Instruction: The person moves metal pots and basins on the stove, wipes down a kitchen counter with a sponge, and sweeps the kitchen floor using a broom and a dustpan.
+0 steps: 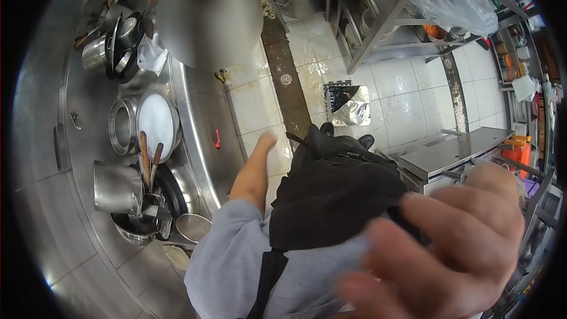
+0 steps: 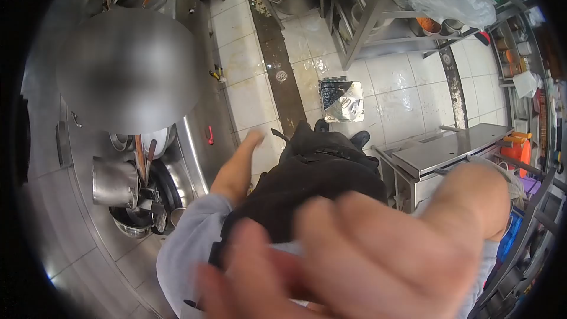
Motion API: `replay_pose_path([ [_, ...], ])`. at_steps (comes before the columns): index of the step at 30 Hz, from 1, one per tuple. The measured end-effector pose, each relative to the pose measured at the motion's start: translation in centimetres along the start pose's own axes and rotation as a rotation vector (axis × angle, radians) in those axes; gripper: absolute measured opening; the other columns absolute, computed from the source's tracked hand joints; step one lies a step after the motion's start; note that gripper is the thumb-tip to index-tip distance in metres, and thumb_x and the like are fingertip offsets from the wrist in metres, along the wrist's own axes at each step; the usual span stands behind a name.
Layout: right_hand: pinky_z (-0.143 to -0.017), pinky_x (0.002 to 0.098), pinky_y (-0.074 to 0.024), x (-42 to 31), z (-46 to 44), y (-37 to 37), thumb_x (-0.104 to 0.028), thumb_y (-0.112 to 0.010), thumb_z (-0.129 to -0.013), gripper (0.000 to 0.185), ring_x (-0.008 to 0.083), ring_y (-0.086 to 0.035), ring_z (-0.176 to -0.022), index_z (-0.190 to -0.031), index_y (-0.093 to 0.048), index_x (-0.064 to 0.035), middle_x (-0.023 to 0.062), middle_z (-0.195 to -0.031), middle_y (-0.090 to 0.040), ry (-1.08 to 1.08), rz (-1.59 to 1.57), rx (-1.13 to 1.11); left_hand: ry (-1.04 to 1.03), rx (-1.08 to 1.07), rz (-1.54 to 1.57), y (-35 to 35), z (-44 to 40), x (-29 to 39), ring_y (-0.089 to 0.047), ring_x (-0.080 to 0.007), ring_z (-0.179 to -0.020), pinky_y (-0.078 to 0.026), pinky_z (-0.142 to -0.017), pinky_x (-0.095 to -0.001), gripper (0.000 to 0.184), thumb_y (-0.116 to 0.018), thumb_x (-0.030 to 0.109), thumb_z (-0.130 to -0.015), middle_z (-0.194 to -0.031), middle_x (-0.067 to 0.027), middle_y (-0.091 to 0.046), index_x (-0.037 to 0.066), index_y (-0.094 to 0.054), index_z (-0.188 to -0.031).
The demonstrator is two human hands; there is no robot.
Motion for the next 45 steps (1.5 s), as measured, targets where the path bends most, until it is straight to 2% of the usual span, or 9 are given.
replay_pose_path([
  [4,-0.057,0.0286,-0.045,7.6,8.7,2.0,-0.003,-0.066,-0.074,0.018,0.0159,-0.056,-0.062,-0.091,-0.062,-0.0064,0.0051,-0.08,-0.06,-0.916,0.201,-0.099,0.656,-0.433,0.429,-18.0,18.6,-14.1,-0.064,-0.0247,-0.082,-0.052,-0.066,-0.0396,0.024,-0.051,0.019,-0.083,-0.089,-0.0216,-0.065,0.0,-0.066,-0.081],
  [8,-0.056,0.0228,-0.0454,15.0,27.5,-2.5,-0.008,-0.064,-0.084,0.019,0.0088,-0.059,-0.065,-0.101,-0.058,-0.0001,0.0034,-0.085,-0.063,-1.376,-0.172,0.43,0.506,-0.315,0.64,-16.0,22.6,-10.7,-0.064,-0.023,-0.081,-0.052,-0.064,-0.0384,0.021,-0.05,0.017,-0.084,-0.091,-0.0179,-0.064,0.001,-0.062,-0.092],
  [11,-0.05,0.0256,-0.0448,12.5,42.2,-10.5,-0.014,-0.061,-0.087,0.016,0.0118,-0.061,-0.057,-0.098,-0.06,-0.0032,0.0064,-0.076,-0.063,-1.752,-0.085,0.256,0.312,-0.165,0.744,-8.7,18.6,-5.9,-0.064,-0.0218,-0.08,-0.052,-0.063,-0.0376,0.023,-0.049,0.015,-0.086,-0.092,-0.0152,-0.064,0.002,-0.059,-0.101],
  [14,-0.062,0.0357,-0.0501,7.1,48.8,-15.6,-0.016,-0.064,-0.081,0.022,0.0241,-0.066,-0.069,-0.097,-0.063,-0.0001,0.0153,-0.082,-0.066,-1.779,0.119,-0.097,0.18,-0.045,0.881,-0.1,13.4,-0.7,-0.064,-0.0205,-0.079,-0.052,-0.061,-0.0367,0.027,-0.048,0.014,-0.087,-0.093,-0.0125,-0.063,0.002,-0.056,-0.11],
  [20,-0.075,0.0397,-0.0502,-0.1,55.6,-14.1,-0.016,-0.062,-0.08,0.021,0.0322,-0.065,-0.082,-0.097,-0.064,-0.0028,0.0162,-0.087,-0.067,-2.06,0.087,-0.13,0.085,0.024,0.952,10.2,4.6,4.4,-0.063,-0.0206,-0.078,-0.051,-0.061,-0.0347,0.031,-0.049,0.009,-0.086,-0.094,-0.0088,-0.061,0.006,-0.05,-0.117],
  [28,-0.074,0.0425,-0.049,-14.4,63.1,-15.7,-0.015,-0.058,-0.079,0.017,0.0366,-0.062,-0.083,-0.087,-0.066,-0.0027,0.0195,-0.084,-0.065,-2.333,0.334,0.044,0.0,-0.152,0.336,12.0,-0.9,9.4,-0.063,-0.0214,-0.069,-0.051,-0.057,-0.039,0.026,-0.052,0.007,-0.083,-0.084,-0.0083,-0.061,0.01,-0.053,-0.108],
  [33,-0.076,0.0444,-0.0506,-27.0,71.7,-28.2,-0.016,-0.057,-0.075,0.018,0.0356,-0.063,-0.08,-0.081,-0.067,-0.0027,0.0196,-0.083,-0.065,-2.521,0.163,-0.415,-0.122,-0.201,0.243,12.7,3.1,19.4,-0.064,-0.0206,-0.068,-0.051,-0.056,-0.0387,0.035,-0.057,0.005,-0.08,-0.088,-0.0087,-0.061,0.008,-0.051,-0.114],
  [41,-0.081,0.0436,-0.0497,-13.9,64.1,-23.8,-0.015,-0.056,-0.079,0.02,0.0374,-0.062,-0.089,-0.091,-0.066,-0.0023,0.0208,-0.091,-0.066,-2.368,0.079,-0.015,-0.371,-0.017,0.266,23.2,-2.5,30.3,-0.064,-0.0223,-0.061,-0.05,-0.05,-0.0368,0.019,-0.057,0.011,-0.082,-0.077,-0.0118,-0.064,-0.001,-0.061,-0.095],
  [45,-0.067,0.0393,-0.0514,-5.9,57.5,-17.1,-0.014,-0.062,-0.081,0.019,0.0309,-0.065,-0.071,-0.095,-0.065,-0.0025,0.0162,-0.084,-0.066,-2.065,0.154,0.34,-0.59,0.031,0.302,28.6,0.9,42.2,-0.062,-0.0177,-0.08,-0.049,-0.063,-0.0305,0.036,-0.057,0.011,-0.085,-0.099,-0.0103,-0.061,0.001,-0.051,-0.119],
])
Point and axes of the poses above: each hand's wrist, its own z-axis away from the middle knuckle, its own y-axis out of the back of the hand, x = y × z, the point moved 10 cm from there along -z, towards the middle knuckle
